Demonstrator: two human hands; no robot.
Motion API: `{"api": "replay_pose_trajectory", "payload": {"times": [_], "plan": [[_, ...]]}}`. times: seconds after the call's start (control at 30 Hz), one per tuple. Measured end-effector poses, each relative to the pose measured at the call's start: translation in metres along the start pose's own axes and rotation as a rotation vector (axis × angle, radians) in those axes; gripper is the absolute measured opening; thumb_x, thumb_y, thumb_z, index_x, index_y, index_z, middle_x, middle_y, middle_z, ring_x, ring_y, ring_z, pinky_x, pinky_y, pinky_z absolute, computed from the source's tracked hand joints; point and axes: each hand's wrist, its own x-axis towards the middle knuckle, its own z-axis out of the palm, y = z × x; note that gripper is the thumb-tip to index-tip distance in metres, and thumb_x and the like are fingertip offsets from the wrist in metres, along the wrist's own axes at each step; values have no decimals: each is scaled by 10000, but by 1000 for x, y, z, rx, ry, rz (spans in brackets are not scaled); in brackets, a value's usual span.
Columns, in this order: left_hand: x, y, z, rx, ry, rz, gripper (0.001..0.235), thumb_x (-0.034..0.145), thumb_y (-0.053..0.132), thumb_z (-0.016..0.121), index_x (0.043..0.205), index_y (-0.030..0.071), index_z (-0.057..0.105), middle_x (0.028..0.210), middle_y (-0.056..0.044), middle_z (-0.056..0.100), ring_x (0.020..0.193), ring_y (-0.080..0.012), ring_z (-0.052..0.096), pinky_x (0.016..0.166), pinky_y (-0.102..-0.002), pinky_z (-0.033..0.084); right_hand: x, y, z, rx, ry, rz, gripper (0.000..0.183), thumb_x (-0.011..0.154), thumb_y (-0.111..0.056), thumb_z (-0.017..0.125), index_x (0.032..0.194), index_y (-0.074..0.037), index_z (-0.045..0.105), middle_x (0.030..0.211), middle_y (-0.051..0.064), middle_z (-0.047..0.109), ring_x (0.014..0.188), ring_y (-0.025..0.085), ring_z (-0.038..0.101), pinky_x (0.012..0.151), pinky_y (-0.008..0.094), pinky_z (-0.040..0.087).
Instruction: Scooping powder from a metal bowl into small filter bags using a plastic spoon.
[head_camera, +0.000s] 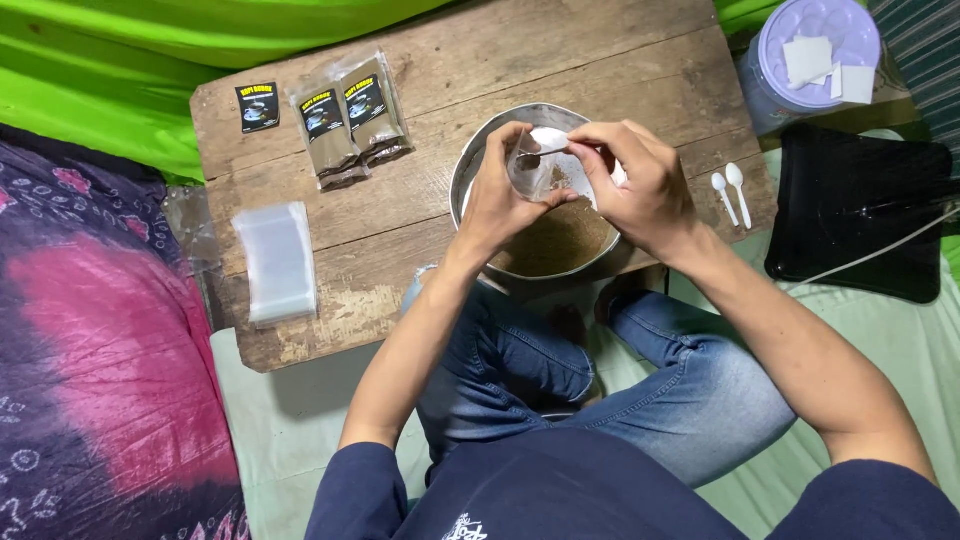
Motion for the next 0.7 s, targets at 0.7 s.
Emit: {"api": "replay_pose_trajectory", "payload": {"times": [0.7], "plan": [[2, -14, -4, -45, 26, -47, 934, 656, 287, 1028, 1358, 98, 441, 1121, -139, 623, 1115, -335, 650, 1027, -477, 494, -71, 67, 33, -45, -725, 388, 216, 967, -50, 600, 1154, -2, 697, 952, 278, 750, 960, 466, 707, 854, 545, 547]]}}
